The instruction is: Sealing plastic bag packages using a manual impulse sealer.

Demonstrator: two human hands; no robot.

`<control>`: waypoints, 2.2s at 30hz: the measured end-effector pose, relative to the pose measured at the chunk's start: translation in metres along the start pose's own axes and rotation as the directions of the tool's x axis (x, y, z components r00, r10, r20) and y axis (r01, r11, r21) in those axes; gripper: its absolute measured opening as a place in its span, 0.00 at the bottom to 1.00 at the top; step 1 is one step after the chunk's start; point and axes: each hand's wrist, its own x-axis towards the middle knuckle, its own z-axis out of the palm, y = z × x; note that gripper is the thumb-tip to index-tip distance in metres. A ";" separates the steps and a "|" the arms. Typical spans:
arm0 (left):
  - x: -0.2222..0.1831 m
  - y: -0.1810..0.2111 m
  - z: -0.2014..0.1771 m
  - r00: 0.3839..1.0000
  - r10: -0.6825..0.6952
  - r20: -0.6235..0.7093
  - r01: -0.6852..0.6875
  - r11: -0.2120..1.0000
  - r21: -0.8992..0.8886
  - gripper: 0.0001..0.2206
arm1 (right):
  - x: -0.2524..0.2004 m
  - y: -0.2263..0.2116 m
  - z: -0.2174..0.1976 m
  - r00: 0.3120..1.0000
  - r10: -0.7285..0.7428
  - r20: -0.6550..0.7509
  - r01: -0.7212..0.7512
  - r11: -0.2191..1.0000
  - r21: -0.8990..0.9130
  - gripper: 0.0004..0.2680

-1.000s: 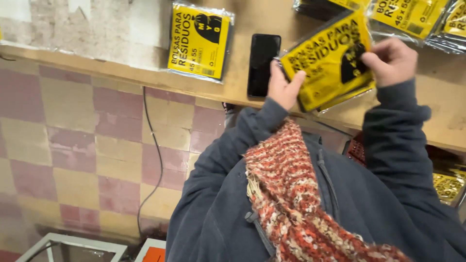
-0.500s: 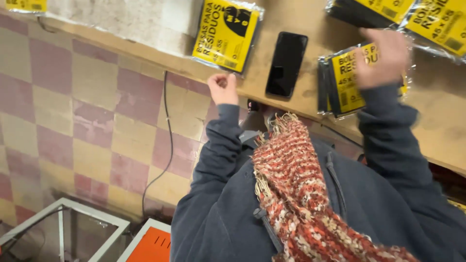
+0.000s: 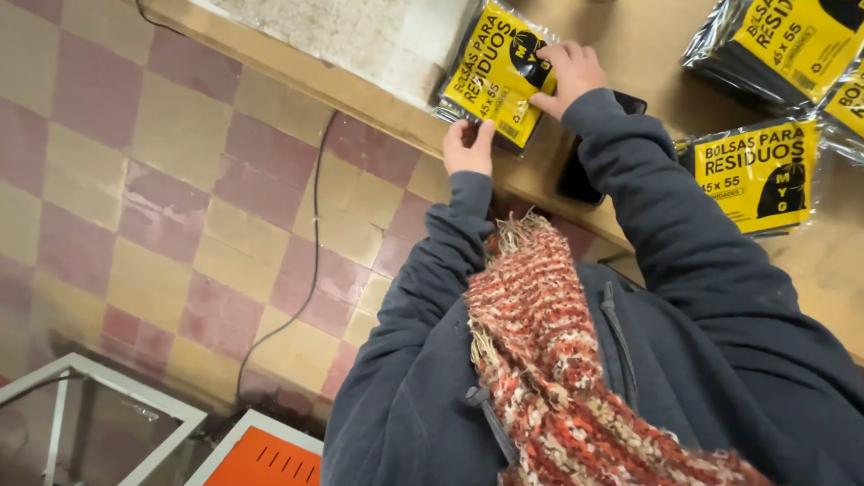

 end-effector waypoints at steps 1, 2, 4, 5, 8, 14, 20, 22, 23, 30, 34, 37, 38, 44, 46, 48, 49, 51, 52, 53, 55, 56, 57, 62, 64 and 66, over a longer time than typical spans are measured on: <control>-0.002 0.006 0.003 0.990 0.140 0.019 -0.141 0.984 0.112 0.16 | 0.001 0.002 -0.001 1.000 0.019 -0.005 -0.019 1.000 -0.001 0.24; -0.008 0.015 0.003 0.990 0.142 0.026 -0.144 0.984 0.105 0.16 | 0.002 0.000 -0.001 1.000 0.021 -0.011 -0.021 1.000 -0.008 0.24; -0.018 0.034 0.005 0.931 0.360 0.057 -0.363 0.901 0.237 0.17 | 0.004 -0.002 -0.003 0.999 0.052 0.006 -0.052 0.999 -0.006 0.23; -0.013 0.034 0.006 0.930 0.362 0.062 -0.366 0.901 0.232 0.17 | 0.005 -0.004 -0.003 0.999 0.054 0.001 -0.054 0.998 -0.011 0.23; -0.002 0.032 0.004 0.996 0.084 0.006 -0.084 0.996 -0.027 0.19 | 0.002 -0.008 -0.002 0.998 0.061 -0.008 -0.062 0.998 -0.012 0.23; 0.028 0.022 0.012 0.986 -0.128 0.104 0.136 0.987 -0.082 0.22 | 0.008 -0.011 -0.001 0.995 0.102 -0.008 -0.102 0.995 -0.019 0.24; -0.026 0.095 0.048 0.911 0.180 0.371 -0.184 0.983 -0.023 0.22 | -0.027 0.009 -0.030 0.977 0.171 -0.125 -0.151 0.977 0.154 0.24; -0.069 0.140 0.056 0.830 0.232 0.506 -0.132 0.965 -0.226 0.21 | -0.047 0.018 -0.059 0.961 0.223 -0.165 -0.077 0.785 0.615 0.22; -0.086 0.144 0.066 0.823 0.224 0.521 -0.125 0.968 -0.219 0.21 | -0.071 0.019 -0.090 0.956 0.240 -0.171 -0.086 0.782 0.617 0.22; -0.198 0.061 0.152 0.619 0.002 0.785 0.198 0.967 -0.158 0.19 | -0.257 0.091 -0.202 0.774 0.517 -0.366 -0.342 0.827 0.445 0.05; -0.225 -0.007 0.203 0.597 -0.119 0.793 0.185 0.983 0.008 0.18 | -0.313 0.156 -0.194 0.707 0.486 -0.513 -0.399 0.874 0.278 0.08; -0.223 -0.022 0.210 0.628 -0.056 0.776 0.002 0.998 0.070 0.21 | -0.324 0.186 -0.165 0.695 0.492 -0.524 -0.429 0.869 0.246 0.07; -0.229 0.007 0.213 0.626 -0.056 0.778 -0.010 0.997 0.080 0.21 | -0.323 0.187 -0.163 0.688 0.497 -0.529 -0.426 0.866 0.260 0.07; -0.229 0.102 0.244 0.640 0.167 0.750 -0.762 0.267 0.590 0.23 | -0.325 0.169 -0.161 0.636 0.593 -0.495 -0.555 0.796 0.241 0.07; -0.228 0.112 0.258 0.343 0.333 0.879 -0.935 0.029 0.354 0.26 | -0.330 0.159 -0.166 0.638 0.601 -0.482 -0.572 0.788 0.226 0.07; -0.243 0.127 0.247 0.389 0.236 0.891 -0.921 0.062 0.386 0.27 | -0.337 0.162 -0.165 0.632 0.602 -0.488 -0.565 0.789 0.242 0.07; -0.248 0.134 0.245 0.438 0.154 0.885 -0.899 0.093 0.429 0.29 | -0.337 0.166 -0.166 0.640 0.586 -0.498 -0.545 0.802 0.243 0.08; -0.245 0.119 0.220 0.581 -0.194 0.790 -0.786 0.117 0.607 0.27 | -0.339 0.186 -0.162 0.656 0.607 -0.447 -0.518 0.794 0.318 0.11; -0.242 0.112 0.203 0.640 -0.516 0.569 -0.637 0.057 0.768 0.27 | -0.342 0.192 -0.156 0.686 0.615 -0.388 -0.483 0.784 0.390 0.14; -0.238 0.086 0.189 0.635 -0.537 0.556 -0.637 0.044 0.770 0.27 | -0.348 0.183 -0.154 0.678 0.635 -0.371 -0.499 0.768 0.403 0.14; -0.223 0.037 0.167 0.322 -0.665 0.674 -0.543 0.453 0.707 0.25 | -0.349 0.172 -0.159 0.732 0.663 -0.160 -0.505 0.685 0.526 0.18; -0.218 0.017 0.159 0.315 -0.664 0.678 -0.549 0.456 0.701 0.25 | -0.349 0.166 -0.160 0.727 0.666 -0.167 -0.507 0.685 0.524 0.18; -0.213 -0.003 0.154 0.229 -0.602 0.765 -0.466 0.622 0.629 0.24 | -0.350 0.161 -0.163 0.731 0.665 -0.149 -0.517 0.683 0.516 0.18; -0.197 0.002 0.142 0.070 -0.369 0.927 -0.557 0.756 0.343 0.24 | -0.351 0.133 -0.150 0.712 0.682 -0.167 -0.553 0.691 0.466 0.18; -0.188 0.044 0.156 0.025 -0.546 0.838 -0.836 0.448 0.317 0.24 | -0.352 0.131 -0.144 0.668 0.700 -0.251 -0.573 0.700 0.426 0.18; -0.192 0.114 0.195 0.166 -0.535 0.828 -0.885 0.289 0.364 0.23 | -0.369 0.121 -0.125 0.565 0.722 -0.400 -0.559 0.692 0.457 0.18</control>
